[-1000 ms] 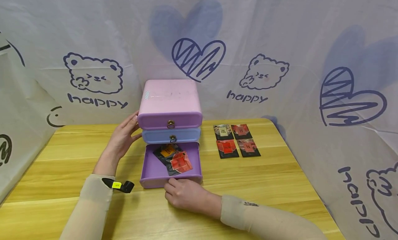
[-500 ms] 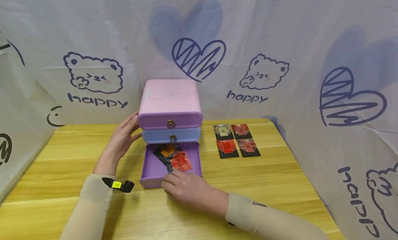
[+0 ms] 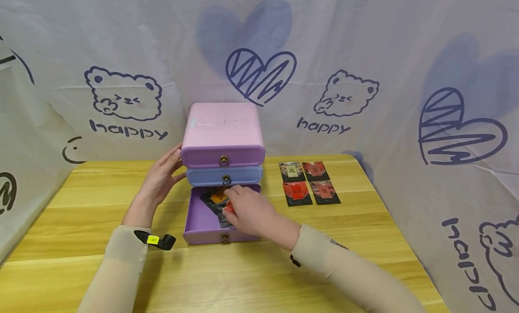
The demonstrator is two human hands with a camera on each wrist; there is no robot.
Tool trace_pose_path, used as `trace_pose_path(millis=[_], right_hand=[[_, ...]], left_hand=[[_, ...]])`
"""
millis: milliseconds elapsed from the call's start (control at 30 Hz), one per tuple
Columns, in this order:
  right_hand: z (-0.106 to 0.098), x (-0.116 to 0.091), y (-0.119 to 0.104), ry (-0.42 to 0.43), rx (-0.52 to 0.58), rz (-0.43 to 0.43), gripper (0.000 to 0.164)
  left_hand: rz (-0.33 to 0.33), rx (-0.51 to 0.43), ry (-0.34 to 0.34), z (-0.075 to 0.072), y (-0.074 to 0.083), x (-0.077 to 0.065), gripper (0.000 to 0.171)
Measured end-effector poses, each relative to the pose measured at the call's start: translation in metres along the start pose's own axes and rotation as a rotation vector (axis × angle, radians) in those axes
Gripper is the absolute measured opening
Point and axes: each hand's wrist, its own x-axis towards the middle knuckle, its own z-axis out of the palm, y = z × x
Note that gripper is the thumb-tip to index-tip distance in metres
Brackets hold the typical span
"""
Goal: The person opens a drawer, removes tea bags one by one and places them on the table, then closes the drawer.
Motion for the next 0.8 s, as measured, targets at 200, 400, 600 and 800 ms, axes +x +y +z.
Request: trace_pose_path(millis=[200,400,600,800], right_hand=[[0.007,0.017,0.01,-0.232,0.023,0.089,0.032],[0.02,0.034,0.016,-0.352,0.023,0.148,0.032],[0.029,0.045,0.015,-0.41,-0.007,0.153,0.038],[0.035,0.051,0.012,-0.44,-0.015,0.161,0.044]], left_hand=[[0.003,0.0,-0.004,0.0,0.0,0.0,0.052],[0.001,-0.005,-0.003,0.001,0.001,0.0,0.052],[-0.005,-0.006,0.004,0.001,0.001,0.0,0.052],[-0.008,0.007,0.01,0.0,0.001,0.0,0.053]])
